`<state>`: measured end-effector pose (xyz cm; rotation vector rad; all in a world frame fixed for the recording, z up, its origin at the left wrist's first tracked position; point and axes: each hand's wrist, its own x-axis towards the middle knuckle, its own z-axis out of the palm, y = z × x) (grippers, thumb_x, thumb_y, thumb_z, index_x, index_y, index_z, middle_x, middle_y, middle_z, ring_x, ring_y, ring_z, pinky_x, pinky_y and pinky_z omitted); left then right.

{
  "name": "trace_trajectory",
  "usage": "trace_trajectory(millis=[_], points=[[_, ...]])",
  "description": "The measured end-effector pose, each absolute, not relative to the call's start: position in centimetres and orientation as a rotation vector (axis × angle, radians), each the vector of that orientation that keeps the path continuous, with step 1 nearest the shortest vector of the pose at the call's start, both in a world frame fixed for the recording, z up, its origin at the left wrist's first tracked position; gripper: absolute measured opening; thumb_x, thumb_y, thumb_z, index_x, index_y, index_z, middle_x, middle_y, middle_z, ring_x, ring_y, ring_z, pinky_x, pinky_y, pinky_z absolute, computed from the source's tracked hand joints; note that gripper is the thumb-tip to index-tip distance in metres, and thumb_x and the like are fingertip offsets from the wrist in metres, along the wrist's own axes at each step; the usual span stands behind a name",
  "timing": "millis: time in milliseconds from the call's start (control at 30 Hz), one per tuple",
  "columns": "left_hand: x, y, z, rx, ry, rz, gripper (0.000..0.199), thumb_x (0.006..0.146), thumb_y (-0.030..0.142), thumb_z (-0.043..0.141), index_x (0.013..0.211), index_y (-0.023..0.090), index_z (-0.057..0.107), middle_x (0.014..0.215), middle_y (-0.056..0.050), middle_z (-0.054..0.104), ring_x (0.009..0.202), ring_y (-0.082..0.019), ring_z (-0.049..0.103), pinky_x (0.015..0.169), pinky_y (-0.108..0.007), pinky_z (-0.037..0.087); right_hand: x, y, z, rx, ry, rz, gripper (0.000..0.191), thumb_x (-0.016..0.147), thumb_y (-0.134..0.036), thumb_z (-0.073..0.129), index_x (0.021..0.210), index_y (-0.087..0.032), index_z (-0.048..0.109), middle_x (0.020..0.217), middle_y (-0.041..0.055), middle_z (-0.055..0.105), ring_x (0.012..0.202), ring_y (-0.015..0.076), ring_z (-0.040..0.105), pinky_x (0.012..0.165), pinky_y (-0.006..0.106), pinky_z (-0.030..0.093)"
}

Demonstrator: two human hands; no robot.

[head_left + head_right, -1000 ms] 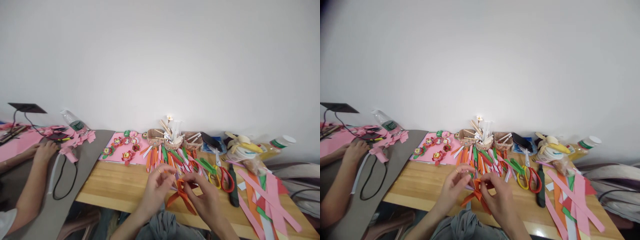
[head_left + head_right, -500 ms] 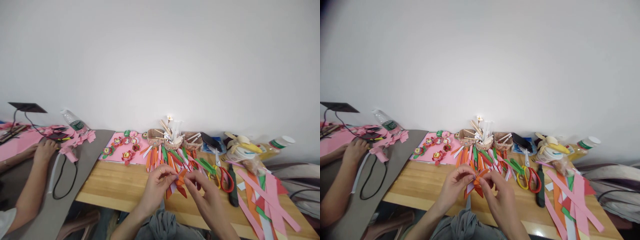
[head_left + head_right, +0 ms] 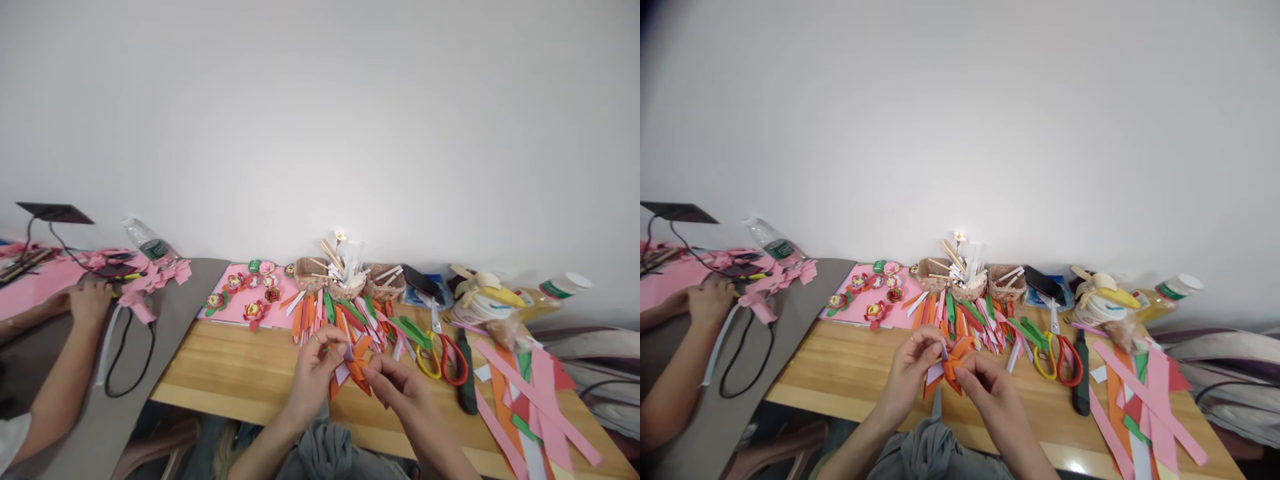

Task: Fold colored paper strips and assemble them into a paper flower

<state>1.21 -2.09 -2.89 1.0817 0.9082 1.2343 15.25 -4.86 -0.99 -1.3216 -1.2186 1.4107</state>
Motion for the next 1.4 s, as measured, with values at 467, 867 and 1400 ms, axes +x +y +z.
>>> trace_trajectory(millis=[467,867,1400], points=[[0.9,-2.3,-4.5,1.142,0.784,1.396,0.016,0.084,0.031,0.056,0.074,0.018,0.057,0.072,0.000,0.054,0.067,-0.014,0.053,0.065,-0.025,0.040,14.6,-5.3,-3.0,-1.234,-0.915,1.598,0.045,0.064,-0.053,0.069,0.051,-0.017,0.045,0.050,-0.0059,0.037,0.048,0.0077,0.028,0.047,0.021,0.022],[1.2,-2.1,-4.1,0.928,0.659,1.384,0.013,0.083,0.031,0.058,0.077,0.020,0.055,0.077,0.001,0.054,0.072,-0.013,0.056,0.069,-0.025,0.041,16.3,-4.3,-2.2,-1.442,-1.303,0.789,0.022,0.076,-0.040,0.059,0.088,-0.022,0.066,0.088,0.0050,0.063,0.082,0.0210,0.057,0.072,0.031,0.045],[0.5,-3.0,-2.3,1.071,0.855,1.292,0.026,0.081,0.035,0.056,0.074,0.018,0.073,0.080,-0.006,0.063,0.081,-0.020,0.058,0.077,-0.032,0.044,16.0,-4.3,-1.4,-1.231,-1.567,0.612,0.015,0.078,-0.025,0.064,0.091,-0.026,0.073,0.089,0.0054,0.073,0.087,0.0214,0.066,0.075,0.032,0.055]])
